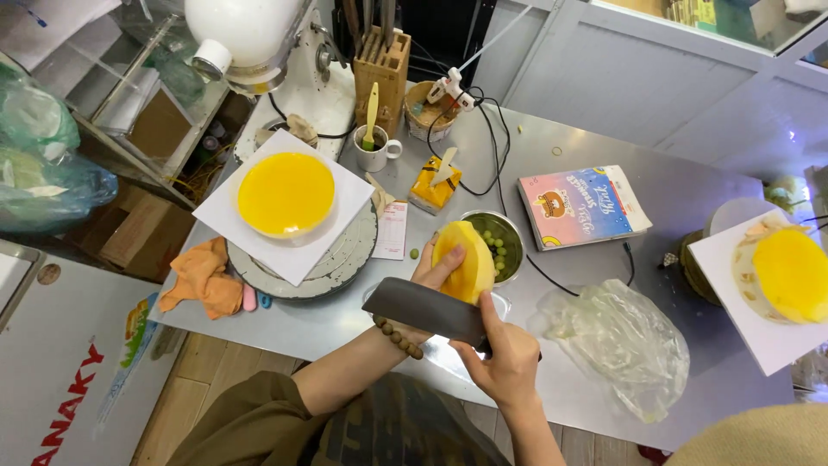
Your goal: Dicing a mango on a metal workstation in a bakery kitchen.
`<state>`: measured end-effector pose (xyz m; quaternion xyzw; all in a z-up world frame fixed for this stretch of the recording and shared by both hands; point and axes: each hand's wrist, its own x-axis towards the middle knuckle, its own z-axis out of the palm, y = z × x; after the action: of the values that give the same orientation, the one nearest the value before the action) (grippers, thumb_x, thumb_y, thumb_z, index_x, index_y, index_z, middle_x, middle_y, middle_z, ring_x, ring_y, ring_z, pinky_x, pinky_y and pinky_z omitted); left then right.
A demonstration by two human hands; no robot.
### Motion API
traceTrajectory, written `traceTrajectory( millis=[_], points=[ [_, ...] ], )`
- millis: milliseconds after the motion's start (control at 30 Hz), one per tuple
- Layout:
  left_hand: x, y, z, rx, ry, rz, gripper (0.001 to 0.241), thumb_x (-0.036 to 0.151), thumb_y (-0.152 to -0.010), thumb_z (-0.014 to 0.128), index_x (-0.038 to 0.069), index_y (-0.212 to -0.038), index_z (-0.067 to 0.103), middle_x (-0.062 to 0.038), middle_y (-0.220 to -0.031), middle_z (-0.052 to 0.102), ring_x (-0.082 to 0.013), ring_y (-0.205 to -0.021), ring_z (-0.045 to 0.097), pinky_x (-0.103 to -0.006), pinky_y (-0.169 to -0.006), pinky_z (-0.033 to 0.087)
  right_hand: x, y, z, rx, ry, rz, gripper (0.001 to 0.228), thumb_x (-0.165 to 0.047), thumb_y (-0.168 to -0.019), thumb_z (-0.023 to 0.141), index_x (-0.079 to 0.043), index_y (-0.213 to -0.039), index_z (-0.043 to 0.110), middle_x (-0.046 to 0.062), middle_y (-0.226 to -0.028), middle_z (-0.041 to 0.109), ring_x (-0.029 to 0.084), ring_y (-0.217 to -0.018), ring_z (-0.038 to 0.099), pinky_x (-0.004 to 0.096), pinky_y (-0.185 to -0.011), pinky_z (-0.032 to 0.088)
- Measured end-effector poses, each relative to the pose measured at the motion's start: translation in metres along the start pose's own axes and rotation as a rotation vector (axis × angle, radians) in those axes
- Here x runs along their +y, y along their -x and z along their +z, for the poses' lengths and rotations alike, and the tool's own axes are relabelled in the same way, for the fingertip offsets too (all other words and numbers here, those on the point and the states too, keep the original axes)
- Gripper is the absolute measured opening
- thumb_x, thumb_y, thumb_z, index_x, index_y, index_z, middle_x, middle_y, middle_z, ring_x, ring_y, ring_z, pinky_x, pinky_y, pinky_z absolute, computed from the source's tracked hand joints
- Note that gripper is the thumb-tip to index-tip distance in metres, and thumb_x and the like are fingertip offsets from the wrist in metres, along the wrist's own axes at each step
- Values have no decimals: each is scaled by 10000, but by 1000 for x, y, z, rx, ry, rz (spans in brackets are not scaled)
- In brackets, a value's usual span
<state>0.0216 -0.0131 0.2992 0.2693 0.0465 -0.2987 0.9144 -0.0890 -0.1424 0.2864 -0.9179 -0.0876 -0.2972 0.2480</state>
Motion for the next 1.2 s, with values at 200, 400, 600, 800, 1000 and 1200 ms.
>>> traceTrajectory(
  millis=[200, 400, 600, 800, 1000, 1200],
  points=[
    [9, 4, 6, 55, -112, 5, 690, 259, -895, 653, 130, -1474, 302, -171, -1273, 500, -245, -1120, 570, -348, -902, 531, -1, 2, 4, 29, 30, -2, 776, -346, -776, 838, -38, -1431, 558, 36, -673, 662, 153, -498, 510, 286, -514, 426],
    [4, 4, 4, 47, -137, 20, 703, 211, -877, 675, 145, -1471, 306, -150, -1283, 492, -237, -1125, 565, -354, -901, 534, 3, 4, 2, 61, -43, -2, 742, -315, -780, 860, -100, -1421, 555, 35, -918, 757, 143, -539, 510, 273, -535, 431],
    [4, -8, -15, -73, -338, 82, 779, 263, -835, 724, 118, -1473, 300, -174, -1259, 517, -254, -1142, 570, -385, -988, 489, 5, -1, -17, -61, -142, -2, 688, -333, -695, 897, -149, -1299, 624, 8, -674, 661, 162, -515, 529, 301, -539, 434],
    [15, 6, -3, -115, -450, 178, 719, 232, -846, 714, 96, -1433, 321, -175, -1273, 544, -252, -1150, 590, -368, -992, 500, 5, -1, -17, -118, -70, 4, 891, -390, -700, 882, -14, -1430, 535, 3, -574, 575, 160, -474, 474, 283, -497, 393],
    [17, 11, -4, -126, -451, 217, 755, 216, -815, 742, 103, -1429, 317, -175, -1270, 524, -264, -1106, 591, -386, -936, 531, 17, 1, -15, -68, -180, -57, 729, -335, -750, 854, -75, -1373, 579, 16, -662, 617, 171, -515, 485, 298, -543, 418],
    [28, 18, -3, -257, -633, 245, 775, 237, -829, 729, 107, -1459, 297, -168, -1385, 466, -292, -1273, 521, -430, -1082, 442, 13, 3, -24, -176, -194, -33, 828, -437, -761, 803, 16, -1401, 538, 15, -618, 638, 156, -479, 517, 279, -509, 428]
  ],
)
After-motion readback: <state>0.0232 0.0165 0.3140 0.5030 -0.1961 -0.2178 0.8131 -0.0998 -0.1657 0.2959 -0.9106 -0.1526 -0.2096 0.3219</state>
